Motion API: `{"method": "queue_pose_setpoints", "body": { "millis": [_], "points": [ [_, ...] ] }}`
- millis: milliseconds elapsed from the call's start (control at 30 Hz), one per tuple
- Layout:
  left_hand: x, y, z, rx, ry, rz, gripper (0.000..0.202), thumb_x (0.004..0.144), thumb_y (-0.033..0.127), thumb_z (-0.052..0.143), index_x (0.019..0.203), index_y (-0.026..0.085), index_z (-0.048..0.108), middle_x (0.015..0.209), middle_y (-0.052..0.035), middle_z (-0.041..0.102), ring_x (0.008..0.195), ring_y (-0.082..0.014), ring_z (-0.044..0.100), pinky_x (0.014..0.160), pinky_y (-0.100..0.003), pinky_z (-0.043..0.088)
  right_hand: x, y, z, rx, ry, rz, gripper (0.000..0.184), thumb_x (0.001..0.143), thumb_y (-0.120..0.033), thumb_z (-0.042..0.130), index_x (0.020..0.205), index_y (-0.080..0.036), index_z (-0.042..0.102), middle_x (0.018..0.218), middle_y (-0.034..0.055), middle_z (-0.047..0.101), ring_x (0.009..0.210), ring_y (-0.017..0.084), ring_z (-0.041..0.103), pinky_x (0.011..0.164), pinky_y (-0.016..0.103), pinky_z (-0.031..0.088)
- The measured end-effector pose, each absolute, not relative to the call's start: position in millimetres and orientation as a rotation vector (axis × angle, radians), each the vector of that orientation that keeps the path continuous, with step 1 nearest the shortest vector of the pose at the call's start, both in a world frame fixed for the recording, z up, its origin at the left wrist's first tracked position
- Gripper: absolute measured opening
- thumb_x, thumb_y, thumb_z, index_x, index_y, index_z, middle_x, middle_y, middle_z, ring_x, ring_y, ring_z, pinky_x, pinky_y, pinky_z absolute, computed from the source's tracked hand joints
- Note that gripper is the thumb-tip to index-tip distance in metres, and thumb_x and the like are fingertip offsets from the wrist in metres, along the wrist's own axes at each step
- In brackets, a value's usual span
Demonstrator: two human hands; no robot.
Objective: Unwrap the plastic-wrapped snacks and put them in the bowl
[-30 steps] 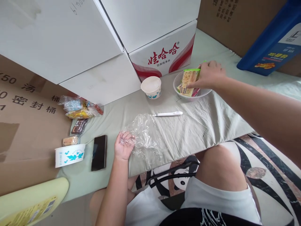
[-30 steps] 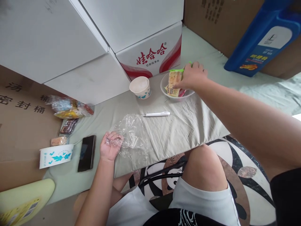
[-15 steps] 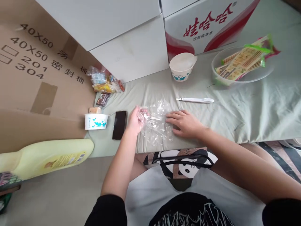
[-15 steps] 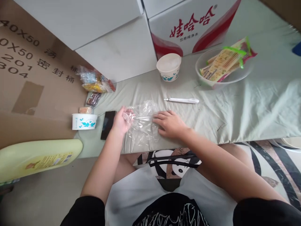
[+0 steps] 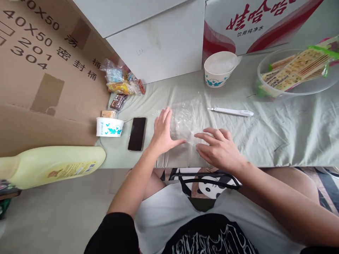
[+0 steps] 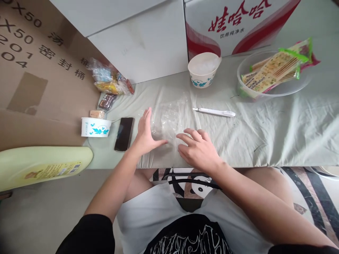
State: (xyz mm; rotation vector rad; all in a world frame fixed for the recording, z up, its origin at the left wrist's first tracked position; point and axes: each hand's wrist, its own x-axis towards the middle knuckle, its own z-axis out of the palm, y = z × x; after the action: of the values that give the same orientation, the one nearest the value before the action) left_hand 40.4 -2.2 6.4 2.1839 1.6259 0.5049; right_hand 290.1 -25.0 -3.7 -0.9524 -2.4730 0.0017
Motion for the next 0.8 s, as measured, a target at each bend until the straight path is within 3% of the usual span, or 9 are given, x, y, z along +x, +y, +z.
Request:
{"method": "queue_pose_setpoints", "body": {
  "millis": [100, 167, 267, 333, 433, 500, 600, 700, 800],
  "points": [
    [39, 14, 17, 2.02, 1.521, 0.429, 0.095, 0.076, 0.035, 0.085, 0.156, 0.026, 0.035, 0.131, -0.0107, 0.071, 0.144, -0.0329, 0.052, 0.128, -0.061, 0.019, 289, -27, -6, -0.75, -2.54, 0.105, 0.025, 0.098, -0.022, 0.06, 0.076, -0.024, 0.073, 0.122, -0.0018, 0.077, 0.13, 0.029, 0.058, 0.109, 0.047, 0.036],
    [32, 16, 23, 1.857, 1.446, 0.46, 0.056, 0.083, 0.03, 0.075, 0.137, 0.025, 0.059, 0.097, -0.0025, 0.077, 0.114, -0.0256, 0.07, 0.12, -0.053, 0.038, 292, -25, -10, -0.662, -2.602, 0.272, 0.013, 0.096, -0.029, 0.064, 0.096, -0.024, 0.076, 0.122, 0.0008, 0.077, 0.127, 0.028, 0.061, 0.114, 0.048, 0.037],
    [14, 7, 22, 1.586, 1.417, 0.741, 0.024, 0.08, 0.033, 0.074, 0.1, 0.02, 0.072, 0.079, -0.0012, 0.07, 0.083, -0.0189, 0.07, 0.091, -0.037, 0.056, 301, -17, -17, -0.686, -2.675, 0.533, 0.061, 0.085, -0.04, 0.077, 0.141, -0.021, 0.061, 0.138, 0.009, 0.07, 0.125, 0.03, 0.064, 0.113, 0.052, 0.041],
    [0, -1, 15, 1.394, 1.412, 0.997, 0.022, 0.077, 0.037, 0.078, 0.089, 0.02, 0.07, 0.075, -0.0005, 0.066, 0.073, -0.0156, 0.066, 0.079, -0.032, 0.057, 307, -11, -21, -0.747, -2.679, 0.626, 0.072, 0.083, -0.036, 0.079, 0.149, -0.021, 0.053, 0.143, 0.0118, 0.066, 0.127, 0.031, 0.064, 0.111, 0.052, 0.045],
    [-15, -12, 2, 1.173, 1.41, 1.29, 0.031, 0.078, 0.048, 0.077, 0.086, 0.022, 0.063, 0.074, 0.0005, 0.063, 0.072, -0.0145, 0.065, 0.075, -0.031, 0.057, 314, -4, -26, -0.783, -2.625, 0.683, 0.039, 0.093, -0.026, 0.065, 0.132, -0.022, 0.066, 0.133, 0.0099, 0.072, 0.123, 0.028, 0.066, 0.102, 0.047, 0.05],
    [-15, -18, -3, 1.226, 1.41, 1.281, 0.046, 0.07, 0.054, 0.083, 0.097, 0.023, 0.063, 0.091, -0.0033, 0.069, 0.091, -0.0194, 0.07, 0.083, -0.034, 0.058, 315, -1, -26, -0.766, -2.583, 0.702, 0.023, 0.1, -0.025, 0.054, 0.112, -0.022, 0.074, 0.12, 0.0081, 0.077, 0.111, 0.026, 0.071, 0.094, 0.045, 0.052],
    [-3, -21, -3, 1.503, 1.455, 0.94, 0.079, 0.056, 0.046, 0.094, 0.124, 0.025, 0.06, 0.124, -0.0096, 0.07, 0.127, -0.0288, 0.063, 0.108, -0.043, 0.05, 314, 0, -21, -0.746, -2.548, 0.727, 0.031, 0.104, -0.028, 0.046, 0.098, -0.021, 0.075, 0.103, 0.0074, 0.079, 0.095, 0.024, 0.073, 0.088, 0.045, 0.051],
    [10, -16, 4, 1.548, 1.571, 0.759, 0.049, 0.07, 0.04, 0.085, 0.111, 0.022, 0.067, 0.103, -0.0074, 0.076, 0.113, -0.0283, 0.07, 0.107, -0.045, 0.05, 316, -1, -17, -0.741, -2.532, 0.778, 0.028, 0.1, -0.032, 0.052, 0.115, -0.022, 0.073, 0.108, 0.0081, 0.078, 0.1, 0.025, 0.073, 0.093, 0.046, 0.051],
    [12, -9, 8, 1.327, 1.557, 1.048, 0.023, 0.076, 0.04, 0.076, 0.077, 0.021, 0.064, 0.078, -0.003, 0.071, 0.087, -0.0231, 0.073, 0.093, -0.041, 0.056, 326, 0, -20, -0.83, -2.559, 0.782, 0.067, 0.086, -0.038, 0.069, 0.149, -0.021, 0.053, 0.135, 0.0143, 0.07, 0.124, 0.032, 0.065, 0.1, 0.051, 0.051]
  ]
}}
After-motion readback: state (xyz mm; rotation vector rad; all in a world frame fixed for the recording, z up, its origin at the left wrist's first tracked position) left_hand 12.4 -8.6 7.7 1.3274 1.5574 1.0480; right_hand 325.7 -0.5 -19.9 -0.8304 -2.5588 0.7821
